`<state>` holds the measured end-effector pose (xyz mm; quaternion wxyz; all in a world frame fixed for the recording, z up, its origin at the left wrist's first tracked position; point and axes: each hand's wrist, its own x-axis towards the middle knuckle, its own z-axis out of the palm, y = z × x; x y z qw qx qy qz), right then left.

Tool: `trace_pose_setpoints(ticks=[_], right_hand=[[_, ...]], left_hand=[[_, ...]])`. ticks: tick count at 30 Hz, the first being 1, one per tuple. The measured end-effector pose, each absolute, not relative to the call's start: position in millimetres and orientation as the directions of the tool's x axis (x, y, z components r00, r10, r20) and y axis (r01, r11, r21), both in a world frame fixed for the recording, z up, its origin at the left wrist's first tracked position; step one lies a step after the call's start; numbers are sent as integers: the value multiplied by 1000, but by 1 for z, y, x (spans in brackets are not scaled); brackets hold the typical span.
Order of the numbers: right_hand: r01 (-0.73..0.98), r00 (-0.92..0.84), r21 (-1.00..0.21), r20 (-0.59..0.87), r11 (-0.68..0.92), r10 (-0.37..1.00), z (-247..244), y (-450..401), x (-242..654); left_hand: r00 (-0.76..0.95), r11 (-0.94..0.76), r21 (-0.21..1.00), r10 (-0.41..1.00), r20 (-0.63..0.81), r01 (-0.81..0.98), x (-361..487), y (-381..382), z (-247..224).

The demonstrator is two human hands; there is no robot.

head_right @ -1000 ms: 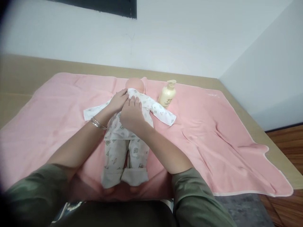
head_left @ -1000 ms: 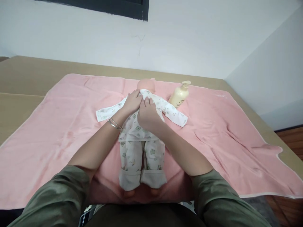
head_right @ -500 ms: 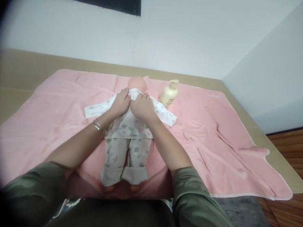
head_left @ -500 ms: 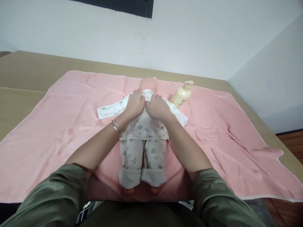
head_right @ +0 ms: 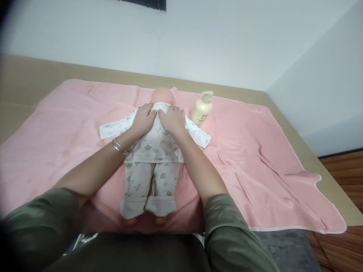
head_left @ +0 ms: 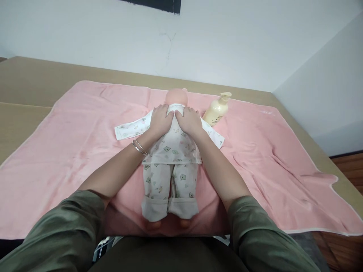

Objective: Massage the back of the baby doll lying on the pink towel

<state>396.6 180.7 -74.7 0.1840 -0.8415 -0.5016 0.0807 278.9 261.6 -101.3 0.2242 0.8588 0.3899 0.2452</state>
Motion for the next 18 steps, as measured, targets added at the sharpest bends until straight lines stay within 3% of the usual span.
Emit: trace_pose_setpoints(ticks=[7, 13, 18], right_hand=[[828, 473, -377, 77, -414, 878, -78, 178, 394], [865, 383, -363, 28, -347, 924, -73, 177, 412], [873, 450, -235, 55, -427, 891, -66, 167, 379]], left_hand=[[597, -600, 564, 771, 220, 567, 278, 261, -99], [649, -677, 416, 725, 230, 608, 275, 234, -89], [665, -700, 412, 703, 252, 584, 272, 241, -86]])
